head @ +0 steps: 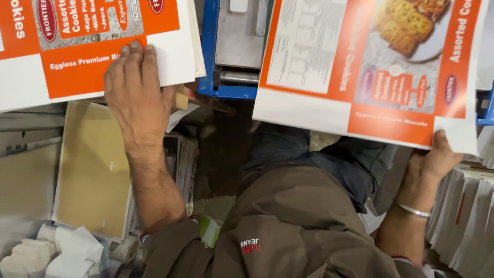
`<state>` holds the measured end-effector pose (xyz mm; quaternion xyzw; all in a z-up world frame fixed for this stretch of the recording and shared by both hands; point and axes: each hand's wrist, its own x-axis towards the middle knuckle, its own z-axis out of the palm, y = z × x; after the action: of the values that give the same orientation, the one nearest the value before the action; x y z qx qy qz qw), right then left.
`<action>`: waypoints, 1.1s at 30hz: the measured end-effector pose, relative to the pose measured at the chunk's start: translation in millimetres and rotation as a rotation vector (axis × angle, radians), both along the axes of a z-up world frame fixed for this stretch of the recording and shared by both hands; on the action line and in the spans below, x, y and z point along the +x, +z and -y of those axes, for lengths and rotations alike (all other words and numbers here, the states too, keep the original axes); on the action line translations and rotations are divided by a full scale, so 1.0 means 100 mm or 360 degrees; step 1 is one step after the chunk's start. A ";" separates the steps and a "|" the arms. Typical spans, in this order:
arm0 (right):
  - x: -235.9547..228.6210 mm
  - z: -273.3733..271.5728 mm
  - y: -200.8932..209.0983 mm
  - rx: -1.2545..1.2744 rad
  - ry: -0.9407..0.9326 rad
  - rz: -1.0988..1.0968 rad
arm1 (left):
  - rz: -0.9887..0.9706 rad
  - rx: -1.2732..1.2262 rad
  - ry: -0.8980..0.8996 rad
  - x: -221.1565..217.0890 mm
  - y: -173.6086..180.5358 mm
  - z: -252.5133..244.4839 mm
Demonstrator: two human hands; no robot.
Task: The person is assembling flat-packed cardboard boxes for cookies. They feed the printed cardboard sheets into a blue folding machine, which creases and folds the material. The person then removes the formed boxes and stacks them.
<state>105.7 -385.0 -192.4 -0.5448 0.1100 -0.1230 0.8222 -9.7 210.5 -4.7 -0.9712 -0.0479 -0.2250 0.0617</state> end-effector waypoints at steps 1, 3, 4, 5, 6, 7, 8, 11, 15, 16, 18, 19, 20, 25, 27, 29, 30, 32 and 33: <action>-0.06 0.00 -0.02 -0.0020 -0.0039 -0.0059 | 0.0032 0.0032 0.0002 0.00 0.00 0.00; -0.18 -0.02 -0.02 -0.0060 -0.0057 -0.0115 | 0.0069 0.0009 0.0000 0.00 0.01 -0.02; -0.24 -0.03 -0.02 -0.0081 -0.0035 -0.0114 | 0.0087 -0.0003 0.0000 0.01 0.01 -0.03; -0.30 -0.04 -0.02 -0.0103 -0.0014 -0.0113 | 0.0097 0.0000 -0.0001 0.02 0.00 -0.04; -0.35 -0.06 0.00 -0.0087 -0.0044 -0.0156 | 0.0108 0.0005 0.0001 0.03 0.00 -0.05; -0.41 -0.08 0.03 -0.0071 -0.0074 -0.0200 | 0.0119 0.0009 0.0002 0.03 0.00 -0.07; -0.44 -0.10 0.07 -0.0057 -0.0108 -0.0241 | 0.0124 -0.0003 -0.0005 0.04 0.00 -0.07; -0.43 -0.15 0.16 -0.0083 -0.0038 -0.0181 | 0.0131 -0.0027 -0.0010 0.06 0.01 -0.07; -0.21 -0.24 0.29 -0.0106 -0.0034 -0.0096 | 0.0147 -0.0038 -0.0006 0.06 0.03 -0.06; -0.13 -0.24 0.31 -0.0088 -0.0039 -0.0093 | 0.0157 -0.0044 -0.0011 0.06 0.03 -0.06; 0.07 -0.27 0.30 -0.0061 -0.0005 -0.0043 | 0.0165 -0.0070 0.0001 0.08 0.03 -0.05; 0.19 -0.27 0.27 -0.0052 0.0034 0.0003 | 0.0168 -0.0083 0.0005 0.08 0.03 -0.05; 0.28 -0.26 0.23 -0.0046 0.0065 0.0051 | 0.0173 -0.0090 0.0001 0.08 0.03 -0.03; 0.59 -0.43 -0.09 0.0247 0.0110 -0.0118 | 0.0188 -0.0131 -0.0009 0.12 0.06 0.01; 0.59 -0.50 -0.17 0.0298 0.0179 -0.0332 | 0.0134 -0.0122 -0.0017 0.10 0.09 0.02; 0.52 -0.59 -0.25 0.0145 0.0284 -0.0562 | 0.0051 -0.0106 -0.0023 0.07 0.15 0.01; 0.48 -0.61 -0.27 0.0140 0.0335 -0.0576 | -0.0001 -0.0100 -0.0035 0.04 0.19 0.01; 0.36 -0.74 -0.30 0.0130 0.0434 -0.0603 | -0.0069 -0.0144 -0.0073 0.03 0.24 -0.02; 0.31 -0.77 -0.29 0.0122 0.0500 -0.0607 | -0.0086 -0.0194 -0.0099 0.02 0.27 -0.06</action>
<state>136.5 -308.4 -221.5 -0.5370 0.1817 0.1155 0.8156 -7.4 216.7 22.7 -0.9799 -0.0297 -0.1973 -0.0031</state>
